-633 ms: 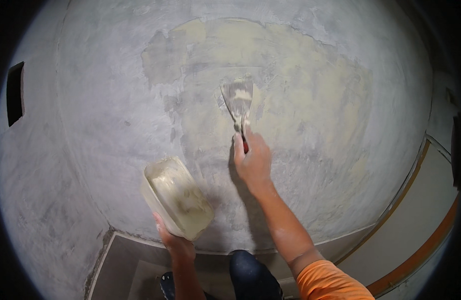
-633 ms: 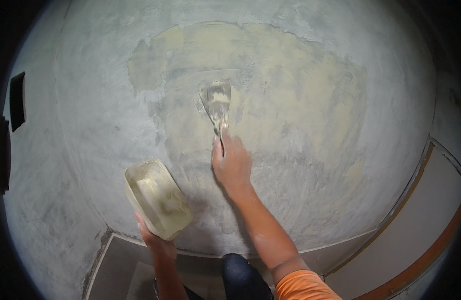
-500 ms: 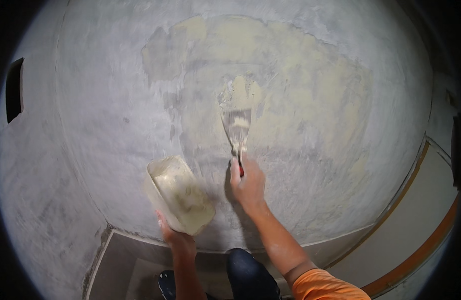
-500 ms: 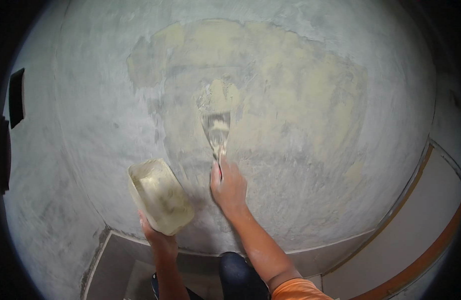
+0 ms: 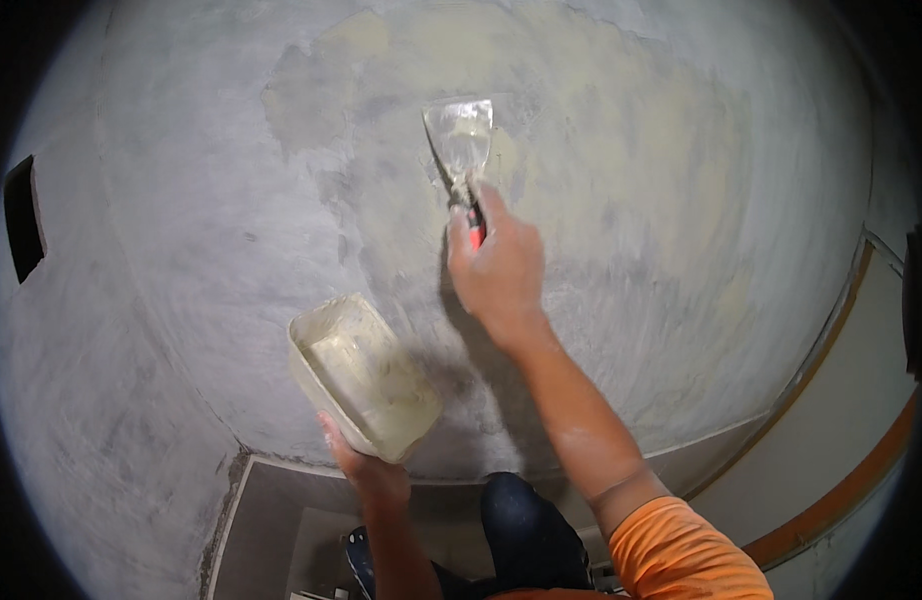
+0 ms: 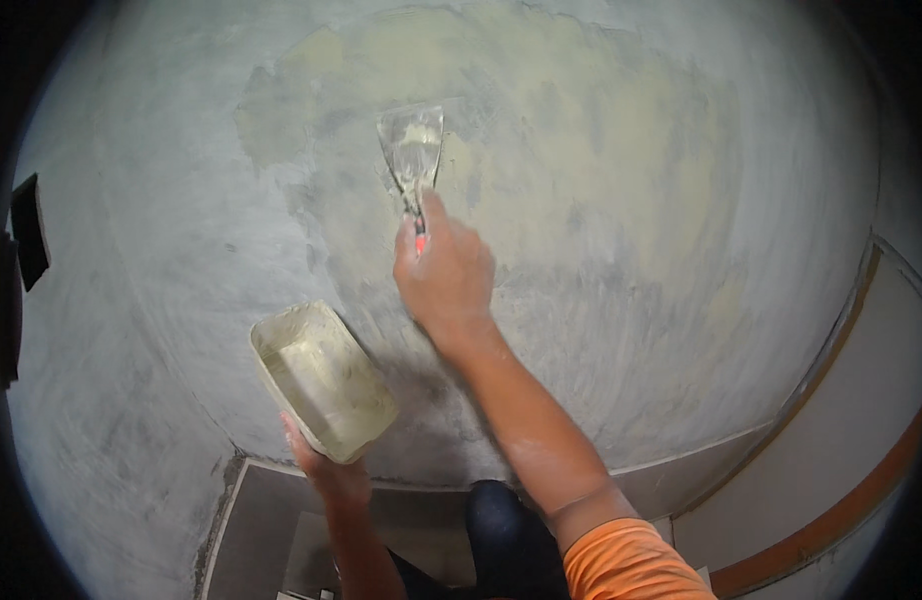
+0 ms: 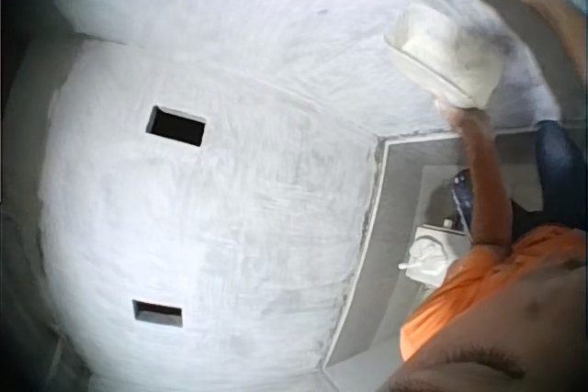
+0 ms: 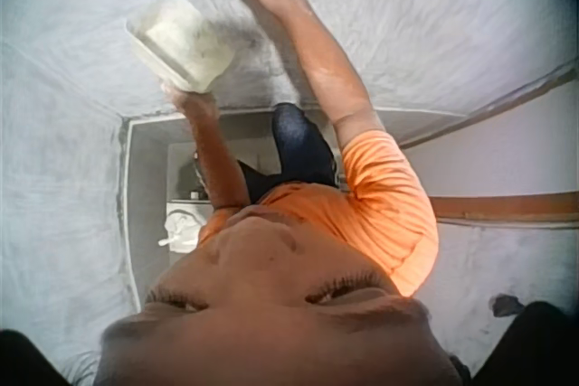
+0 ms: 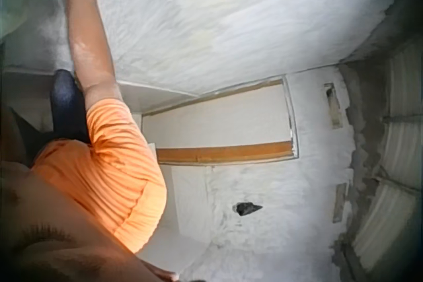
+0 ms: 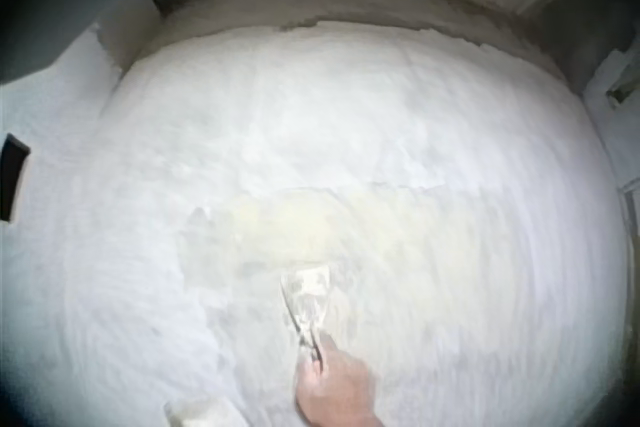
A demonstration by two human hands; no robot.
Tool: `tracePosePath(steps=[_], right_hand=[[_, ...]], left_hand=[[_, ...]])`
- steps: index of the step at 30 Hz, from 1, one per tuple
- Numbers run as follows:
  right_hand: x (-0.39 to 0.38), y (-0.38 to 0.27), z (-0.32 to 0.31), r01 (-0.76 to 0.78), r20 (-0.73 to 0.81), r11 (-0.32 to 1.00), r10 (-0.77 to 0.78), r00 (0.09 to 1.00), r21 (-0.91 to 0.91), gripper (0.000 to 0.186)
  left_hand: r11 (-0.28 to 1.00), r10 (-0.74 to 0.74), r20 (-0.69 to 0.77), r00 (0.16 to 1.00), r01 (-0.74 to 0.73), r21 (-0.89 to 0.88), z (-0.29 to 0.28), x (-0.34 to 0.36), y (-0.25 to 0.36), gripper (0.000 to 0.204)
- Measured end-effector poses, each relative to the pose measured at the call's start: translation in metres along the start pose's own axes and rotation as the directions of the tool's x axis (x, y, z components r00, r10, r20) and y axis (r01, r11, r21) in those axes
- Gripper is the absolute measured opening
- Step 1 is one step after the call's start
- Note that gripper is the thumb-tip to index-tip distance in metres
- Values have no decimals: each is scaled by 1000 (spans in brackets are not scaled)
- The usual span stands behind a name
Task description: The person applies plaster to a wall using a putty knife after scooping the material from a small plastic container.
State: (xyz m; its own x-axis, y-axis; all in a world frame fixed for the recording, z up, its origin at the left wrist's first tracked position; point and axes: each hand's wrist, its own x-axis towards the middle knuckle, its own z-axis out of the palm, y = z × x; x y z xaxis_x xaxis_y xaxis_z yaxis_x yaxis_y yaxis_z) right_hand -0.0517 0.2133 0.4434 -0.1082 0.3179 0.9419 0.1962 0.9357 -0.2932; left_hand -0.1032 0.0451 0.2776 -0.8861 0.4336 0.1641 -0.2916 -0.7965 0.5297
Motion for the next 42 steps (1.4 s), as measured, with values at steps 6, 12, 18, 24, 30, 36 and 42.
tracePosePath(steps=[6,12,18,24,30,36,42], right_hand=[[-133,18,8,-180,274,983,169,947,18,37],[-67,6,-35,-185,96,964,169,981,190,37],[4,21,-38,-142,-71,980,153,986,137,28],[-116,11,-49,-323,329,946,300,895,17,37],[-81,14,-75,-505,534,850,360,765,150,41],[2,17,-30,-418,423,743,200,884,523,32],[82,35,12,21,339,918,-168,926,397,29]], left_hand=[[1000,-20,-17,1000,20,-10,-12,-2,-1,74],[999,42,1,999,-42,11,-13,2,-2,69],[1000,4,-55,998,-6,-28,2,-2,-6,69],[999,31,-76,997,-33,-21,0,-3,-1,76],[995,80,-45,996,-78,56,-1,-1,-4,75],[992,128,-110,986,-126,23,5,3,-15,68],[982,184,-187,965,-172,76,-9,9,-21,62]])
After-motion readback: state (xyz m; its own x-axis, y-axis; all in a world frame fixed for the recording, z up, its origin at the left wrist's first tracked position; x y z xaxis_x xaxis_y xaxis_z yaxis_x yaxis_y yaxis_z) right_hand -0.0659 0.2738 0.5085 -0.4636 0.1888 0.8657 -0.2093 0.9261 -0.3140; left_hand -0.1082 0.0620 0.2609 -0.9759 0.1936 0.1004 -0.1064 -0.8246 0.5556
